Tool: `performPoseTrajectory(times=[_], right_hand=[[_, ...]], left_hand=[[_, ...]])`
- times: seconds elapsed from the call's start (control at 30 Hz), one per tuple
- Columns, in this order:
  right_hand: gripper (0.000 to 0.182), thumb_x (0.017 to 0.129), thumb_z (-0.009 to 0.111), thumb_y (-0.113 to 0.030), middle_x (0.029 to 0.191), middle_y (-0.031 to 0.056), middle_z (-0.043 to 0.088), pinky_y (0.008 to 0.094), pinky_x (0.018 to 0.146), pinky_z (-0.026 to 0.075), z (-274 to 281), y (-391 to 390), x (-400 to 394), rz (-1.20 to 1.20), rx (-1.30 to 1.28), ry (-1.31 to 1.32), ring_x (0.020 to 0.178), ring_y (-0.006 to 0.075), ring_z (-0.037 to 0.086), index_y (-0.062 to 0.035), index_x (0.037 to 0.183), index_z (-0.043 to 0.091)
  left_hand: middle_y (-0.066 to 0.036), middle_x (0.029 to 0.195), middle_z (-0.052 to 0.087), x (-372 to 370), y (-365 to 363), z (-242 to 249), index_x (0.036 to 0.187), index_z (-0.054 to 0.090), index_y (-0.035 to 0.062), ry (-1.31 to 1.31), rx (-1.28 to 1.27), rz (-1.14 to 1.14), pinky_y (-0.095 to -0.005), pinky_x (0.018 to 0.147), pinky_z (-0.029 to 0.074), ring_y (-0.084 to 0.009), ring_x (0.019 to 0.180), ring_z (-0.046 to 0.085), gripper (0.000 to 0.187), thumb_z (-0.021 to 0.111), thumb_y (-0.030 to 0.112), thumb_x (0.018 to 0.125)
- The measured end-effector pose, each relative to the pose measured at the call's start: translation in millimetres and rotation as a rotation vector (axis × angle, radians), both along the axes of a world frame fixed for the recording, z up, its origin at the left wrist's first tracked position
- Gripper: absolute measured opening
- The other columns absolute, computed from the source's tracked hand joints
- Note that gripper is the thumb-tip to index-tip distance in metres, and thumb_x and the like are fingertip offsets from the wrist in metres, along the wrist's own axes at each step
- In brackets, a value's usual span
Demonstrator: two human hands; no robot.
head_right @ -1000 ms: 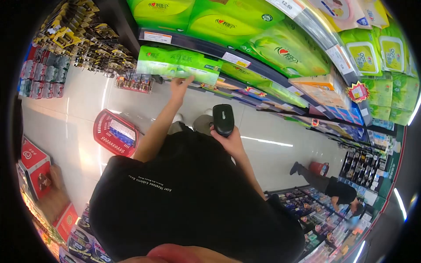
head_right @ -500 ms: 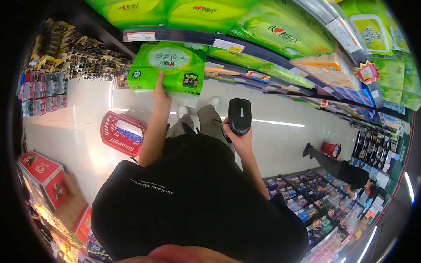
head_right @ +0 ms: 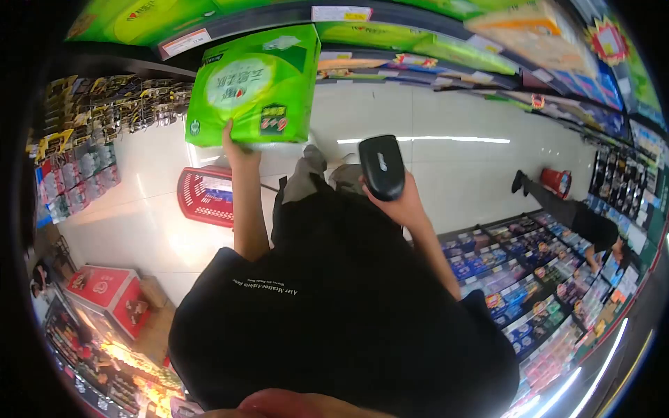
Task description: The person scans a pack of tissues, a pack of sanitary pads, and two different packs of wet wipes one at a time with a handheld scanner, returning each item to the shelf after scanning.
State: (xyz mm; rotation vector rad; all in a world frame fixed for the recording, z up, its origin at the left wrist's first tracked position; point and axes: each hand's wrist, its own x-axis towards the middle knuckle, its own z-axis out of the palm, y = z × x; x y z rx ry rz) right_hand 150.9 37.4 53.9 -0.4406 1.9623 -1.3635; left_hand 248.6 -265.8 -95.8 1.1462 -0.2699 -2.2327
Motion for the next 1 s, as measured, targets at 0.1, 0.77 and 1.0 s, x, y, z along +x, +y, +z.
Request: performPoseTrajectory(times=[0.1, 0.77, 1.0], right_hand=[[0.043, 0.075, 0.076, -0.008, 0.101, 0.0113, 0.068, 0.0317, 0.085, 0.05, -13, 13, -5, 0.06, -0.016, -0.031, 0.094, 0.0196, 0.065, -0.0001, 0.113, 0.056], [0.072, 0.064, 0.087, -0.008, 0.112, 0.0119, 0.064, 0.0297, 0.074, 0.051, 33, 121, -30, -0.039, -0.61, -0.118, 0.085, 0.016, 0.064, 0.0023, 0.126, 0.051], [0.071, 0.065, 0.084, -0.005, 0.113, 0.0008, 0.057, 0.0291, 0.087, 0.044, -70, 156, -19, -0.267, -0.674, -0.444, 0.105, 0.0131, 0.052, -0.0062, 0.129, 0.053]], left_hand=[[-0.012, 0.126, 0.057, 42, 21, 26, 0.128, 0.051, 0.0072, 0.021, -0.037, -0.129, -0.0448, 0.097, 0.044, -0.0291, 0.114, 0.055, 0.051, 0.049, 0.041, 0.091], [-0.018, 0.133, 0.05, 131, 81, 104, 0.141, 0.035, 0.0021, 0.301, -0.613, -0.5, -0.0499, 0.1, 0.045, -0.0348, 0.118, 0.052, 0.086, 0.074, 0.034, 0.071], [-0.018, 0.132, 0.05, 97, 70, 131, 0.14, 0.036, 0.0015, 0.179, -0.854, -0.85, -0.0502, 0.102, 0.043, -0.0335, 0.12, 0.051, 0.089, 0.079, 0.027, 0.067]])
